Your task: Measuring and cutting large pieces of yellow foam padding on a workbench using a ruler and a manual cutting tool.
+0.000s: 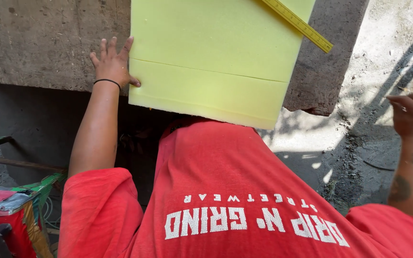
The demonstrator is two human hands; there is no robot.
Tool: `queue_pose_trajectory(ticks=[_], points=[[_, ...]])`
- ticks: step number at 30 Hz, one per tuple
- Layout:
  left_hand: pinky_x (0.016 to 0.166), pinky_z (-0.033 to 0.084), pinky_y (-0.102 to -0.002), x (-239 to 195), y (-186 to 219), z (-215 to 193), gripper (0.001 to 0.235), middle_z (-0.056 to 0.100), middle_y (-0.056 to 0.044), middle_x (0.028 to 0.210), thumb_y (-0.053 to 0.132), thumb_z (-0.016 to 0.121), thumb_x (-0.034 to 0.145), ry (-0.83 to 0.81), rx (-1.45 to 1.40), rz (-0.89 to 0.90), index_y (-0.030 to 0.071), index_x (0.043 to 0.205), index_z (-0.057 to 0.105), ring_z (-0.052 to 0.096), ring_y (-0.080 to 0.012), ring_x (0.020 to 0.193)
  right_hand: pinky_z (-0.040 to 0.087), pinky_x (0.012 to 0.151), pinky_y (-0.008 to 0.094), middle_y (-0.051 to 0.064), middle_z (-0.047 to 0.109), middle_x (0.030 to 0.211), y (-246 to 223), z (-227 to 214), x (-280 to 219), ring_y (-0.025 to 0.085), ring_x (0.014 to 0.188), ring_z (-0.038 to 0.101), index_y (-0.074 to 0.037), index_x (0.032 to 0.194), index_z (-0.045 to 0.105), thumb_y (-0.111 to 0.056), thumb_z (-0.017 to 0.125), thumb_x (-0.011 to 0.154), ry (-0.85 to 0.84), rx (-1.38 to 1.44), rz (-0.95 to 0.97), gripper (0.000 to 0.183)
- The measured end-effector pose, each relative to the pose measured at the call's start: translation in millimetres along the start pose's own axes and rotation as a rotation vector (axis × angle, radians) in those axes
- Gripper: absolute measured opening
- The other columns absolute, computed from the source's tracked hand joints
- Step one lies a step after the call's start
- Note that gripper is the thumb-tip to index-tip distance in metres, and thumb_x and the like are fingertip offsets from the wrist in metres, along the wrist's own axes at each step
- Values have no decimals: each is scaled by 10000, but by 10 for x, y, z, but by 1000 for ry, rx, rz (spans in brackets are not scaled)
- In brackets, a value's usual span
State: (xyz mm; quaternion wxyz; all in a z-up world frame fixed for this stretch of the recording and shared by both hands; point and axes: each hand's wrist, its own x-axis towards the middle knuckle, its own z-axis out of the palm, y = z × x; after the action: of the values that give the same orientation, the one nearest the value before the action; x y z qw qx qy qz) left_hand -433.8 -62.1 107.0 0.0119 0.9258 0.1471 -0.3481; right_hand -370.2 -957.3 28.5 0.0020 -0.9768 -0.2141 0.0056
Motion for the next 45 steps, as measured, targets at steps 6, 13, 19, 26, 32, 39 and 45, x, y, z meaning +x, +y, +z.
queue_pose_trajectory(ticks=[6,13,19,26,32,39,45], points=[[1163,41,-716,-95,-461,-276,1122,128,-148,1714,538,844,799,208,-473,-24,315,1647,144,34,-369,1564,533,863,463,251,680,1058,-831,-300,623,374,965,652,97,1325,892,192,971,1158,293,379,-161,208],[1012,308,-683,719,-545,-859,912,398,-184,1474,696,874,842,762,-162,486,143,1487,541,327,-398,1385,386,666,403,89,594,848,-3707,-99,2732,270,729,519,-117,1157,871,-14,878,1067,321,517,-406,136],[1110,-9,-786,1254,-311,-864,1109,147,-169,1602,564,921,602,303,-138,600,249,1552,442,-26,-397,1485,415,533,354,-4,580,903,-5399,30,3766,228,725,490,-221,1164,799,-64,742,1025,270,531,-515,218],[1134,20,-784,1588,-343,-768,1281,56,-137,1672,742,809,521,168,-19,577,413,1633,267,-9,-434,1519,409,512,350,1,544,876,-5958,156,4258,225,677,450,-245,1144,790,-37,720,974,264,491,-554,277],[1126,37,-790,1662,-383,-721,1337,88,-147,1683,761,835,489,157,-59,596,458,1630,209,-26,-413,1516,417,502,353,0,544,879,-6098,122,4290,222,677,453,-260,1140,785,-52,719,963,219,462,-541,281],[1137,47,-774,1604,-319,-772,1339,53,-127,1676,786,800,480,119,-25,527,453,1636,212,-3,-438,1520,427,497,368,4,540,883,-6091,140,4274,230,684,464,-266,1146,779,-64,728,961,195,473,-530,278],[1117,73,-781,1534,-246,-790,1350,128,-165,1649,733,849,467,132,-9,469,458,1621,204,91,-469,1503,415,459,380,16,519,843,-6137,198,4262,244,676,462,-258,1106,792,-57,718,915,223,459,-498,287]])
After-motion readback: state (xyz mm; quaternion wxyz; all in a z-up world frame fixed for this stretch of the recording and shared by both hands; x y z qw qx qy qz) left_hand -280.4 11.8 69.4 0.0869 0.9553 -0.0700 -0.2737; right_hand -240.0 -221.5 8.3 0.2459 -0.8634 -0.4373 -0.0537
